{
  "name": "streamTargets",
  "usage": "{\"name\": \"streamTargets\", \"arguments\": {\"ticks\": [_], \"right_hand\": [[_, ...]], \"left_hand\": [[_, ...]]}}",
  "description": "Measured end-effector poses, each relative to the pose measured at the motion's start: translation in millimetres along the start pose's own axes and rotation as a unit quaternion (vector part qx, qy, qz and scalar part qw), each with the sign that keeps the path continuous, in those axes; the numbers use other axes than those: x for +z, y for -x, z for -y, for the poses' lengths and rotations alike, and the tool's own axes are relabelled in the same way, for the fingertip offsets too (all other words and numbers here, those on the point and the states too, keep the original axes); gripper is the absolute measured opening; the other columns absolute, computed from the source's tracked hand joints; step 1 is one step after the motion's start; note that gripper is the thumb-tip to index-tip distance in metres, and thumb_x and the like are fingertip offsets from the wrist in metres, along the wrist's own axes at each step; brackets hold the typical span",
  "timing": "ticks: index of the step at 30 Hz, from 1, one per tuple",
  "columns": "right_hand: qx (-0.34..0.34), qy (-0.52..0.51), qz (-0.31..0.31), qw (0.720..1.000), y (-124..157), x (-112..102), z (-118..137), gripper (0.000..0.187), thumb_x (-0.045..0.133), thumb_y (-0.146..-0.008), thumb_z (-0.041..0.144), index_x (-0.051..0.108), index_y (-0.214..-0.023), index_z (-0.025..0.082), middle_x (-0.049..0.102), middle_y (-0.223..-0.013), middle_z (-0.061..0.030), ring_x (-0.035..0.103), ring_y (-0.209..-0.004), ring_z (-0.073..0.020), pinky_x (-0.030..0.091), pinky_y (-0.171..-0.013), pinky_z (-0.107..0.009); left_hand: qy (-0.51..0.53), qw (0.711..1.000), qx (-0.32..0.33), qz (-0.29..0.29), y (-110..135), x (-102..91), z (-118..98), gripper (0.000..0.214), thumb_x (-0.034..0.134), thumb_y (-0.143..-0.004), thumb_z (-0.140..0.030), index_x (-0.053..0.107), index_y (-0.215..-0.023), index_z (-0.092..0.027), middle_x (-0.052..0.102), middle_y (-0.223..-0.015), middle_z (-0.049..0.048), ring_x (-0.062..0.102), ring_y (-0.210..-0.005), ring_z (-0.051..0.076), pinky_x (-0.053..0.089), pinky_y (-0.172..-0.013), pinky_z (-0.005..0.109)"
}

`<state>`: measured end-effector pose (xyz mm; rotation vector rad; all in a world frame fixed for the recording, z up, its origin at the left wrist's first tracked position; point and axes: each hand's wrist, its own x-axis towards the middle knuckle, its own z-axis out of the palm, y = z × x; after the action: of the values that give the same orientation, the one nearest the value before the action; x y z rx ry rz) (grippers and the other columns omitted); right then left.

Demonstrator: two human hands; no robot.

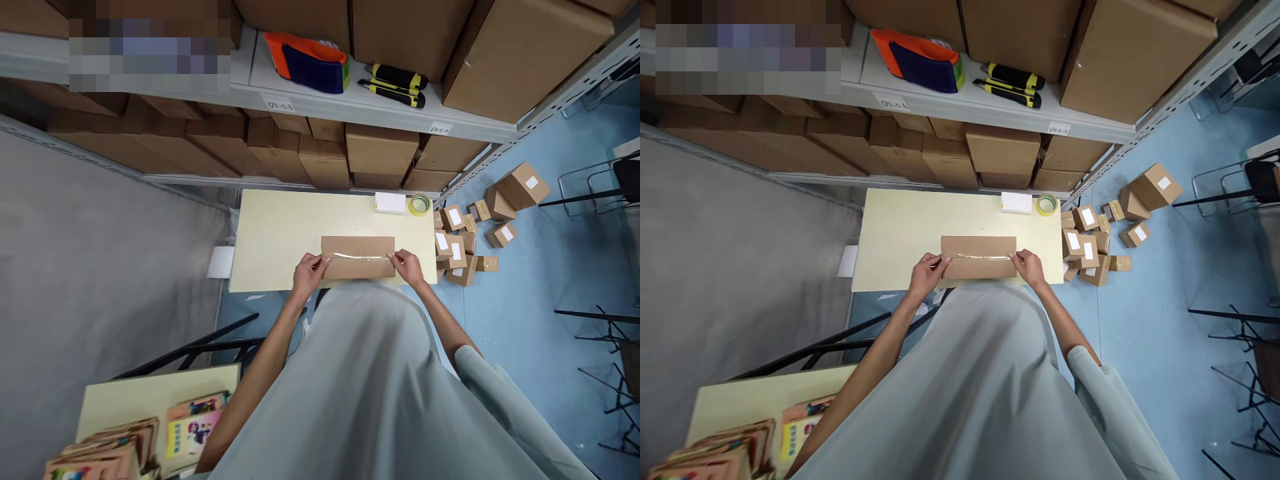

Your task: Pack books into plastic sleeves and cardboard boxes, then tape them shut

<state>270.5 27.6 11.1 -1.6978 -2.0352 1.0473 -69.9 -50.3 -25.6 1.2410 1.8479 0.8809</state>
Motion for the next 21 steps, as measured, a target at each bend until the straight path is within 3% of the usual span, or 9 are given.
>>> {"name": "streamTargets", "arguments": {"ticks": [4, 9, 14, 21], "right_hand": [[-0.047, -0.014, -0.001, 0.999, 23, 5, -4, 0.058, 0.046, -0.110, 0.070, 0.070, -0.084, 0.025, 0.072, -0.095, -0.0099, 0.069, -0.088, -0.0267, 0.052, -0.084, -0.035], [-0.058, -0.006, 0.026, 0.998, 34, 17, -18, 0.050, 0.048, -0.111, 0.066, 0.077, -0.103, 0.026, 0.078, -0.106, -0.0130, 0.074, -0.099, -0.0327, 0.055, -0.087, -0.040], [-0.015, 0.030, 0.060, 0.998, 37, 28, -37, 0.051, 0.053, -0.108, 0.067, 0.069, -0.081, 0.026, 0.077, -0.086, -0.0094, 0.073, -0.079, -0.0289, 0.051, -0.076, -0.036], [0.009, -0.012, 0.074, 0.997, 45, 31, -46, 0.037, 0.062, -0.105, 0.055, 0.071, -0.082, 0.026, 0.084, -0.097, -0.0082, 0.078, -0.087, -0.0280, 0.053, -0.078, -0.032]], "left_hand": [[0.037, 0.999, 0.008, -0.014, 13, -11.2, 0, 0.040, 0.069, -0.094, -0.061, 0.081, -0.106, -0.024, 0.065, -0.101, 0.0053, 0.067, -0.098, 0.023, 0.061, -0.095, 0.036], [-0.011, 0.999, 0.006, -0.031, 19, -11.2, 4, 0.039, 0.068, -0.096, -0.057, 0.083, -0.114, -0.025, 0.075, -0.119, 0.0082, 0.072, -0.110, 0.026, 0.057, -0.109, 0.041], [-0.031, 0.999, -0.026, -0.005, 25, 7.5, 18, 0.034, 0.067, -0.095, -0.054, 0.084, -0.102, -0.025, 0.080, -0.120, 0.0089, 0.076, -0.106, 0.028, 0.058, -0.105, 0.041], [-0.025, 0.999, -0.030, 0.007, 46, 18.0, 35, 0.030, 0.066, -0.094, -0.044, 0.083, -0.107, -0.024, 0.081, -0.120, 0.0093, 0.077, -0.104, 0.027, 0.059, -0.106, 0.041]]}}
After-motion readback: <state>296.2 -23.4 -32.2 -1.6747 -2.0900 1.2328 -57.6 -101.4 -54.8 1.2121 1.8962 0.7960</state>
